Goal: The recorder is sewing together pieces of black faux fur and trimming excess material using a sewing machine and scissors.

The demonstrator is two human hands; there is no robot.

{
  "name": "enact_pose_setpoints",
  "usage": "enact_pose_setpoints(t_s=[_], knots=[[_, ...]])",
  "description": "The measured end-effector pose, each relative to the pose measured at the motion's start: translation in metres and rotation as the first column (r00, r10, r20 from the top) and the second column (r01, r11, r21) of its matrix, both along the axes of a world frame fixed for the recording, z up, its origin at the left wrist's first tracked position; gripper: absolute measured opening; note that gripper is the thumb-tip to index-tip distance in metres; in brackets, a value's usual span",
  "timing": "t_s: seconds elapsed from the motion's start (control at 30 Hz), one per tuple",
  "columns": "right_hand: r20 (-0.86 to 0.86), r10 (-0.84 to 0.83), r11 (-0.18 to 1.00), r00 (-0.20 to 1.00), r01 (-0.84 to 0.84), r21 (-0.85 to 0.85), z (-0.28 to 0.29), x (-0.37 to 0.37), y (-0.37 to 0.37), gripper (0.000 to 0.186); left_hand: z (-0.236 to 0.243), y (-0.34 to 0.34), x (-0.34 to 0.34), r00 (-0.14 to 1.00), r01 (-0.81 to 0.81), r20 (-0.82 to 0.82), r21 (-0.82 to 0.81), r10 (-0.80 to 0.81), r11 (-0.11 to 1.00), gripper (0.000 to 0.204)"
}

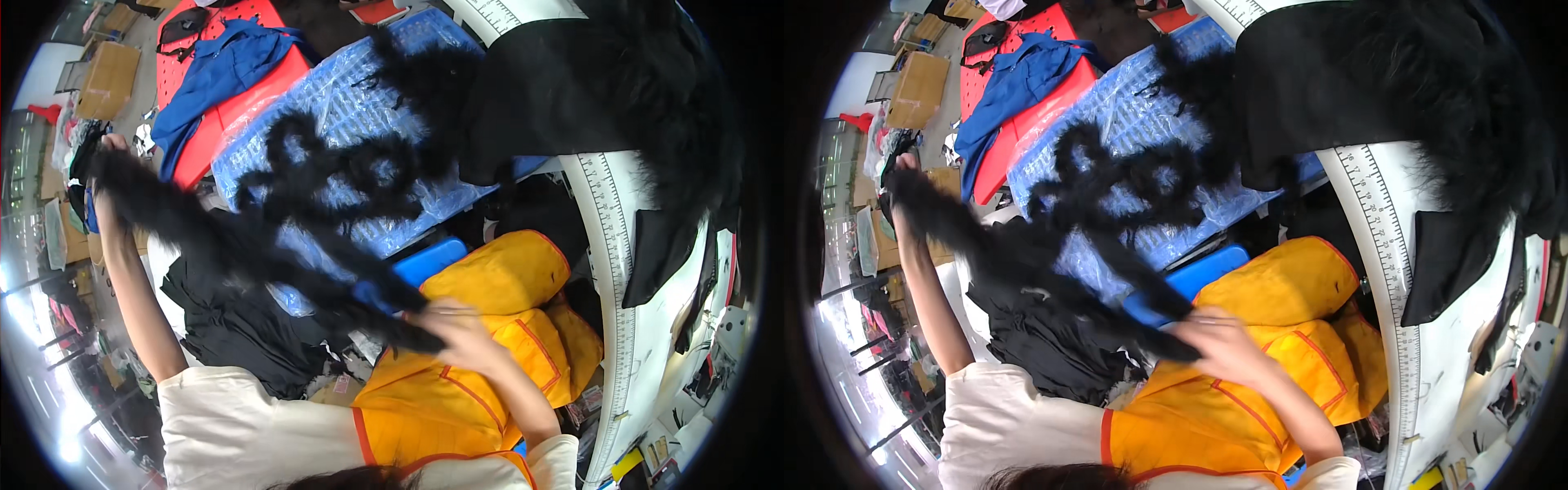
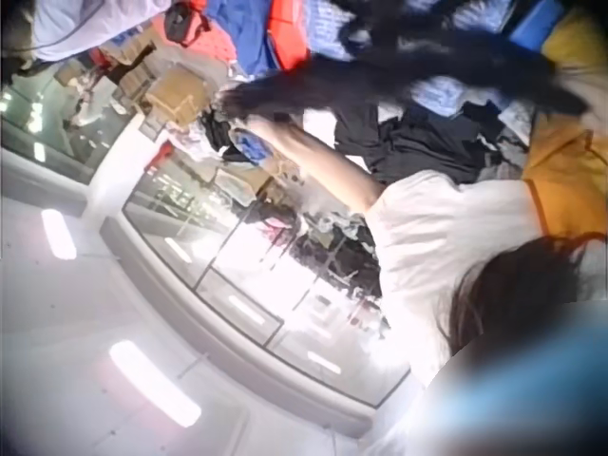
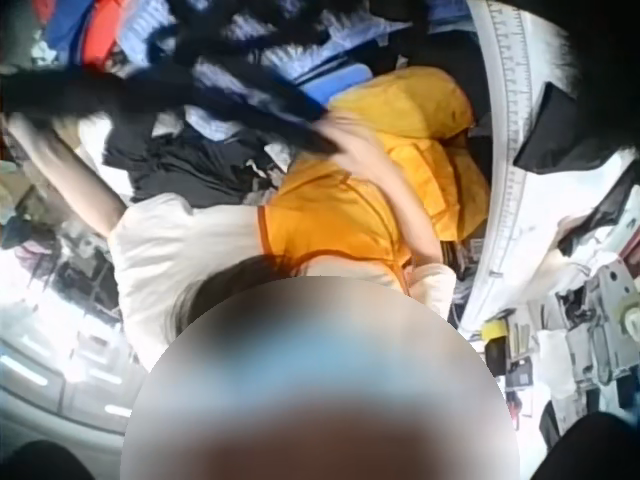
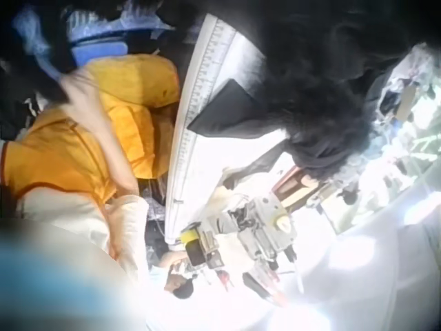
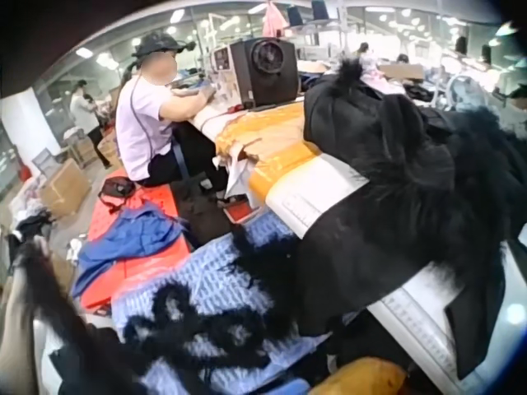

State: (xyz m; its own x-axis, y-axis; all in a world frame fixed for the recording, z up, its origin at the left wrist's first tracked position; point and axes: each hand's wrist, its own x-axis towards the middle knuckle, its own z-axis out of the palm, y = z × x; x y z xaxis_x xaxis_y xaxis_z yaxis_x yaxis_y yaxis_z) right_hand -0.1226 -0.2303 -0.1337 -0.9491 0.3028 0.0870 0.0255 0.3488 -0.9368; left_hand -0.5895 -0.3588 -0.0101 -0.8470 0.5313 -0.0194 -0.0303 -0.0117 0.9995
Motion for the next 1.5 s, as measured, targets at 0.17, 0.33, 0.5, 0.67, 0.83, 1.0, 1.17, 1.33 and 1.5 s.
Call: enact_pose_setpoints(t_s=[0.17,0.33,0.5,0.67,0.83,1.0,1.17,1.33,1.5], knots=[[0.329,-0.271,0.899,0.905,0.36,-0.251,0.041,0.13,0.028,0.029,-0.066,-0.013,-0.054,0.968,0.132,-0.145,-0.406,-0.206,0.904,0.022],[0.202,-0.818,0.229,0.539,0.627,-0.745,0.059,0.205,-0.009,0.022,-0.1,-0.01,-0.07,0.781,0.168,-0.499,-0.411,-0.376,0.896,0.018],[0.008,-0.653,0.597,0.757,0.521,-0.61,0.06,0.265,-0.052,0.017,-0.1,-0.028,-0.062,0.648,0.101,0.011,-0.992,-0.762,0.072,0.031],[-0.094,-0.679,0.621,0.728,0.5,-0.604,0.064,0.264,-0.066,0.024,-0.081,0.027,0.047,0.411,0.075,0.094,-0.995,-0.907,-0.07,0.062],[0.323,-0.422,0.672,0.847,0.532,-0.515,0.108,0.223,-0.019,0.035,-0.015,0.167,0.231,0.154,0.648,-0.563,-0.563,-0.812,0.513,0.052],[0.363,-0.575,0.682,0.733,0.675,-0.281,0.156,0.205,-0.002,0.034,0.028,0.283,0.351,-0.084,0.656,-0.805,-0.489,-0.588,0.575,0.071],[0.284,-0.827,0.551,0.485,0.8,0.239,0.142,0.22,-0.013,0.039,0.013,0.322,0.403,-0.284,0.65,-0.834,-0.53,-0.472,0.545,0.063],[0.037,-0.92,0.371,0.39,0.836,0.404,0.143,0.236,0.002,0.045,0.013,0.35,0.4,-0.192,0.735,-0.773,-0.521,-0.605,0.434,0.045],[0.049,-0.986,0.15,0.159,0.72,0.678,0.145,0.241,0.068,0.058,0.016,0.351,0.396,-0.187,0.738,-0.715,-0.555,-0.674,0.384,0.044]])
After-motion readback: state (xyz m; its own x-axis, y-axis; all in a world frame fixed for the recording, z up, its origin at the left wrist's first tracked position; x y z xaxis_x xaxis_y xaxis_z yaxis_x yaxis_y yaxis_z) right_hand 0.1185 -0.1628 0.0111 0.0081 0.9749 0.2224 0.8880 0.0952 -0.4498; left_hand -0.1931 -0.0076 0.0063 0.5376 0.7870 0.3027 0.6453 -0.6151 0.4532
